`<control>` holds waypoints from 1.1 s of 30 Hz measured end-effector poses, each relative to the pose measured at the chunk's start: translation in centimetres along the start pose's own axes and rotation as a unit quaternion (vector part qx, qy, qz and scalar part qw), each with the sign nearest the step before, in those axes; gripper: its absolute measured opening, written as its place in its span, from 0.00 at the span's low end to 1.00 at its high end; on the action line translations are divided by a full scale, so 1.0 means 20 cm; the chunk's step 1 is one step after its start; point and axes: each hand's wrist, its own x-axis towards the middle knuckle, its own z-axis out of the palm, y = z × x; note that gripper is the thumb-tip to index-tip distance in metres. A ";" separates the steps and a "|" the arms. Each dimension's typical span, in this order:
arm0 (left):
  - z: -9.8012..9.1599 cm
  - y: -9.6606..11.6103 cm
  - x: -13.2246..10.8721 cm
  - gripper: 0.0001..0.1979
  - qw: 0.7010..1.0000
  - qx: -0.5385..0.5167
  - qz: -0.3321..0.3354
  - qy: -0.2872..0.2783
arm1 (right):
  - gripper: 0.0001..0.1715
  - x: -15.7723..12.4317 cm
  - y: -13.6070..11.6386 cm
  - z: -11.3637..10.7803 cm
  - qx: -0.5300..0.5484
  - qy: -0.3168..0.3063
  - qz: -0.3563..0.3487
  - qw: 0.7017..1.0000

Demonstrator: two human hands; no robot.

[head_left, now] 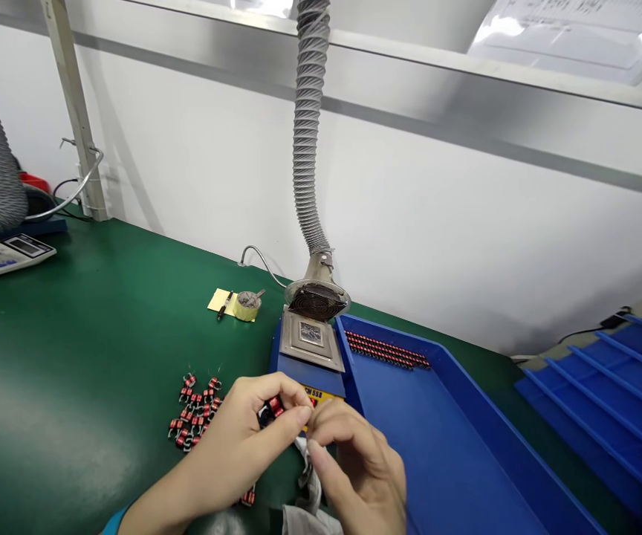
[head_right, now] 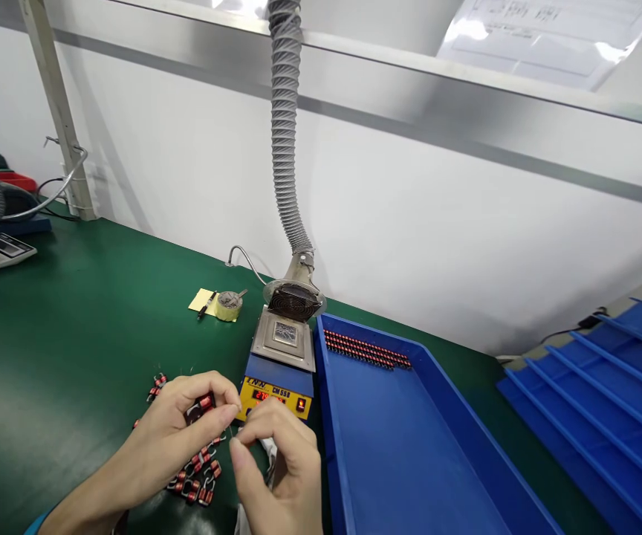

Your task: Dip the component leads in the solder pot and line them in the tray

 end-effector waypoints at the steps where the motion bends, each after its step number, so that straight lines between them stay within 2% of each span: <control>1: 0.00 0.00 0.00 0.09 1.000 0.013 0.004 0.000 | 0.06 0.00 -0.01 -0.01 -0.015 0.013 -0.029 0.999; 3: 0.00 0.00 0.00 0.09 0.999 0.037 0.016 -0.006 | 0.17 0.01 -0.02 -0.03 -0.047 0.047 -0.078 0.995; 5: 0.00 0.00 0.00 0.09 0.998 0.062 0.028 -0.018 | 0.24 0.01 -0.03 -0.04 -0.106 0.044 -0.106 0.988; 7: 0.00 -0.01 -0.01 0.09 0.994 0.093 0.045 -0.024 | 0.22 0.01 -0.04 -0.04 -0.172 0.026 -0.125 0.977; 10: 0.01 -0.02 -0.01 0.09 0.984 0.153 0.088 -0.030 | 0.11 0.02 -0.06 -0.05 -0.207 0.018 -0.109 0.972; 12: 0.01 -0.03 -0.01 0.09 0.969 0.195 0.145 -0.041 | 0.09 0.02 -0.07 -0.04 -0.162 0.021 -0.032 0.986; 14: 0.01 -0.04 -0.01 0.10 0.952 0.226 0.202 -0.046 | 0.16 0.02 -0.06 -0.03 -0.041 0.029 0.064 0.997; 16: 0.01 -0.04 -0.02 0.10 0.945 0.234 0.227 -0.037 | 0.20 0.01 -0.05 -0.03 0.091 0.054 0.099 0.989; 18: 0.01 -0.04 -0.03 0.09 0.950 0.220 0.218 -0.025 | 0.17 0.01 -0.04 -0.02 0.117 0.091 0.053 0.987; 20: 0.01 -0.04 -0.03 0.08 0.958 0.203 0.202 -0.020 | 0.08 0.00 -0.03 -0.02 0.028 0.111 -0.018 0.993; 24: 0.00 -0.03 -0.03 0.09 0.959 0.201 0.197 -0.017 | 0.25 0.00 -0.02 -0.02 -0.121 0.096 -0.130 0.979; 27: 0.00 -0.03 -0.03 0.09 0.943 0.246 0.224 -0.007 | 0.24 0.00 -0.03 -0.01 -0.164 0.079 -0.174 0.968; 29: 0.00 -0.03 -0.02 0.11 0.917 0.302 0.262 0.001 | 0.18 0.00 -0.03 -0.01 -0.165 0.062 -0.156 0.972; 30: 0.00 -0.04 -0.02 0.12 0.898 0.336 0.283 0.001 | 0.13 0.00 -0.03 -0.01 -0.154 0.056 -0.122 0.979; 31: 0.00 -0.04 -0.02 0.13 0.879 0.369 0.301 -0.002 | 0.09 0.00 -0.03 -0.01 -0.131 0.050 -0.072 0.988; 33: 0.00 -0.05 -0.02 0.16 0.849 0.408 0.335 0.000 | 0.14 -0.01 -0.03 -0.01 -0.033 0.030 0.050 0.998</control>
